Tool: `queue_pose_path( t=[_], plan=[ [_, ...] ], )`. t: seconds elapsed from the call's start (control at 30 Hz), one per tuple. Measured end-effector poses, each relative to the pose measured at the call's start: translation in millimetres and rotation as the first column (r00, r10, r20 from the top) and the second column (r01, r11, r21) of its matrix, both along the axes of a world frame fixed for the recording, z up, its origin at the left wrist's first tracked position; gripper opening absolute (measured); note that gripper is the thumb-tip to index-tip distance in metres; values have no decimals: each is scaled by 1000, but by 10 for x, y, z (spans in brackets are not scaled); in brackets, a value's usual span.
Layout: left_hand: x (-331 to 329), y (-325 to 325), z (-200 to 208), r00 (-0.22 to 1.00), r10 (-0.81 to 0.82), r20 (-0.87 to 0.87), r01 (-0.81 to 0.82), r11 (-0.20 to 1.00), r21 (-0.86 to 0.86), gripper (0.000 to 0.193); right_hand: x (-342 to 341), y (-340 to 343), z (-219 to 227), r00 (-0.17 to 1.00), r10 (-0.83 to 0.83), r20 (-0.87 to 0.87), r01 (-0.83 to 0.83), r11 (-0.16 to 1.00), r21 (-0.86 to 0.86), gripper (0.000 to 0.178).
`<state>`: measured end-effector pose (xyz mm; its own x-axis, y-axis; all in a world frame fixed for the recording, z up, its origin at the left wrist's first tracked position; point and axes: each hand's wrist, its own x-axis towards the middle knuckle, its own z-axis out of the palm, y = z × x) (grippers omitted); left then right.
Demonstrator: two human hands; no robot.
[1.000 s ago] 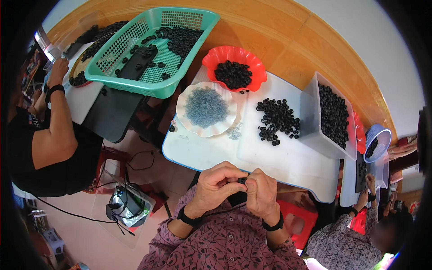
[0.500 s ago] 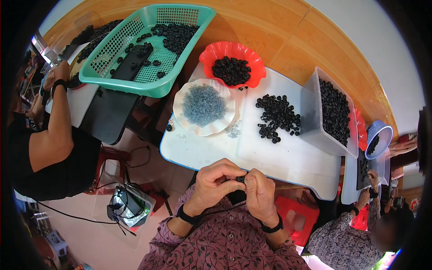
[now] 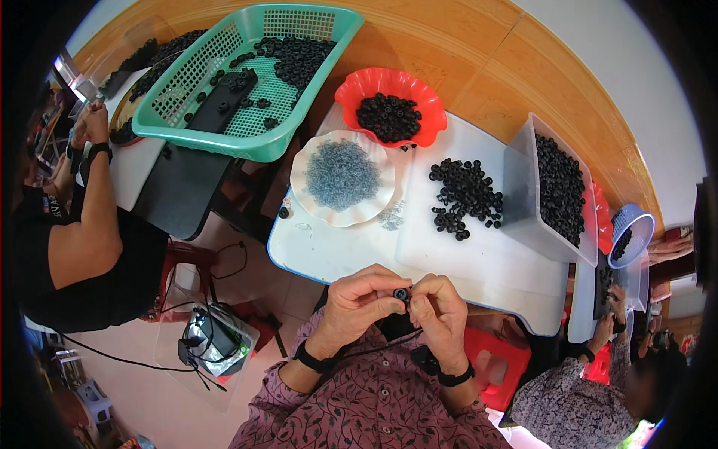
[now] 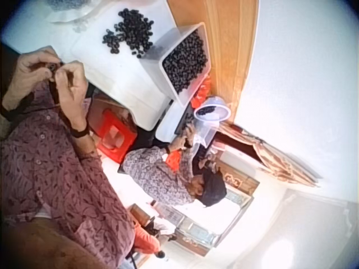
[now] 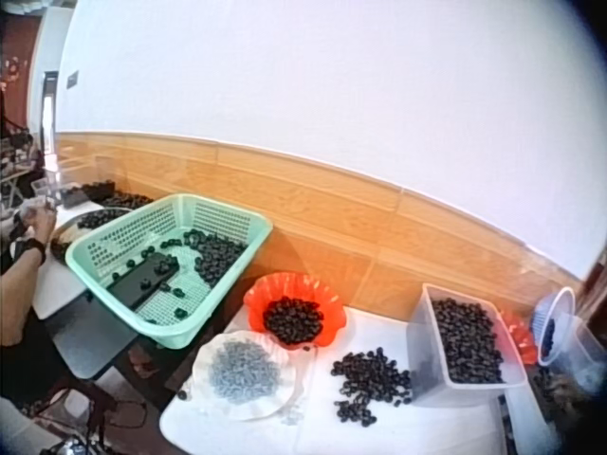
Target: Sorting small black plastic or rubber components into various containers on a work table.
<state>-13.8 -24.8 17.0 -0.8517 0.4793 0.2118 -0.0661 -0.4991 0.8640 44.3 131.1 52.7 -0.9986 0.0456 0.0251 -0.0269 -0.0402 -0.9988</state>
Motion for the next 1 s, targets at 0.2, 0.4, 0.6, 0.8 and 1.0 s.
queue_pose_path(
  t=[0.2,0.4,0.6,0.8,1.0],
  plan=[
    [30,33,-7,999,10,47,-10,1000,-8,31,-15,-60,-28,990,-135,-34,135,991,4,11],
    [5,48,-16,994,32,107,-24,997,-69,29,-86,-55,-86,937,-101,-334,210,928,309,31],
    [19,98,-60,983,44,180,-39,999,-36,27,-107,-52,-140,916,-140,-376,303,857,418,28],
    [34,145,-59,951,17,308,-34,998,52,28,-112,-84,-202,927,-207,-314,294,919,262,29],
    [26,129,-117,938,-16,345,8,1000,24,30,-151,-92,-211,913,-178,-367,310,887,341,29]
  ],
)
